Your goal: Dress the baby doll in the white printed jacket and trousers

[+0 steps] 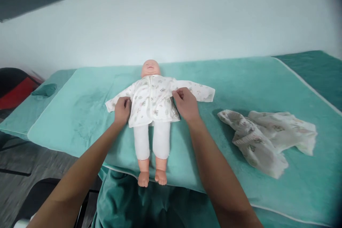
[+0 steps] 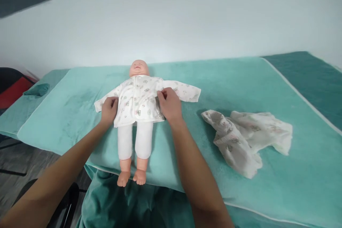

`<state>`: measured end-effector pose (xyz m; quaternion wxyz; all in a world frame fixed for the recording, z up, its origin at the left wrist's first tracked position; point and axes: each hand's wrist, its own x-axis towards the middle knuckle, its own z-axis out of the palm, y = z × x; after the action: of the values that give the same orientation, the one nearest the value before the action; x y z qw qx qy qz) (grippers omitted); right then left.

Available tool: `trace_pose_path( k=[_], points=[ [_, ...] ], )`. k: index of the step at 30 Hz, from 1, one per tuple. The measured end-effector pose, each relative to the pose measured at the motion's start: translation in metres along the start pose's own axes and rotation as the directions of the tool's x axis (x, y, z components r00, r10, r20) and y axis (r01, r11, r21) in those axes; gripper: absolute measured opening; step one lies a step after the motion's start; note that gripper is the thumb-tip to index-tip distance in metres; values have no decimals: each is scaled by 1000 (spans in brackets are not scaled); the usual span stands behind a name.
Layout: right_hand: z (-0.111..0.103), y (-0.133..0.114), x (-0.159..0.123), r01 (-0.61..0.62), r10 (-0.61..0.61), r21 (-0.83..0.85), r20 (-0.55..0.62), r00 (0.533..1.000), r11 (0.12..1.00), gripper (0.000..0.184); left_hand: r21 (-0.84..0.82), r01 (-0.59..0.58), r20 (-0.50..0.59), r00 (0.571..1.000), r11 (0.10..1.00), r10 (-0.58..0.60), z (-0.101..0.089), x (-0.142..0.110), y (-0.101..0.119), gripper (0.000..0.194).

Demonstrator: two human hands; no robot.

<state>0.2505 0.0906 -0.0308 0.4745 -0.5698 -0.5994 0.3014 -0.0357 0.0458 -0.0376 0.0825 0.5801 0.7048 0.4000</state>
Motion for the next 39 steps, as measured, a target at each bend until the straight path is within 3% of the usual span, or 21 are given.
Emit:
trace_pose_path(
  k=[5, 10, 16, 21, 29, 35, 39],
  points=[
    [4, 8, 1, -56, 58, -49, 42, 997, 997, 31, 197, -127, 51, 992, 972, 120, -2, 6, -15, 35],
    [7, 10, -1, -32, 3, 252, 115, 993, 967, 35, 326, -186, 63, 983, 927, 175, 4, 10, -16, 43],
    [10, 12, -22, 12, -44, 185, 166, 985, 983, 41, 344, -179, 14, 983, 922, 185, 5, 2, -16, 32],
    [4, 13, -49, -9, -27, 257, 136, 990, 966, 45, 355, -220, 49, 975, 909, 217, 6, 0, -18, 31],
    [-3, 11, -89, 48, -56, 85, 91, 994, 995, 38, 382, -302, 196, 950, 874, 243, 4, -1, -14, 31],
    [-10, 6, -129, 152, -144, -70, 102, 984, 986, 32, 384, -445, 329, 885, 809, 330, -6, -13, -7, 30],
    [-16, 10, -155, 189, -184, -148, 49, 982, 971, 34, 203, -297, 269, 933, 933, 238, -12, -30, -7, 24]
  ],
)
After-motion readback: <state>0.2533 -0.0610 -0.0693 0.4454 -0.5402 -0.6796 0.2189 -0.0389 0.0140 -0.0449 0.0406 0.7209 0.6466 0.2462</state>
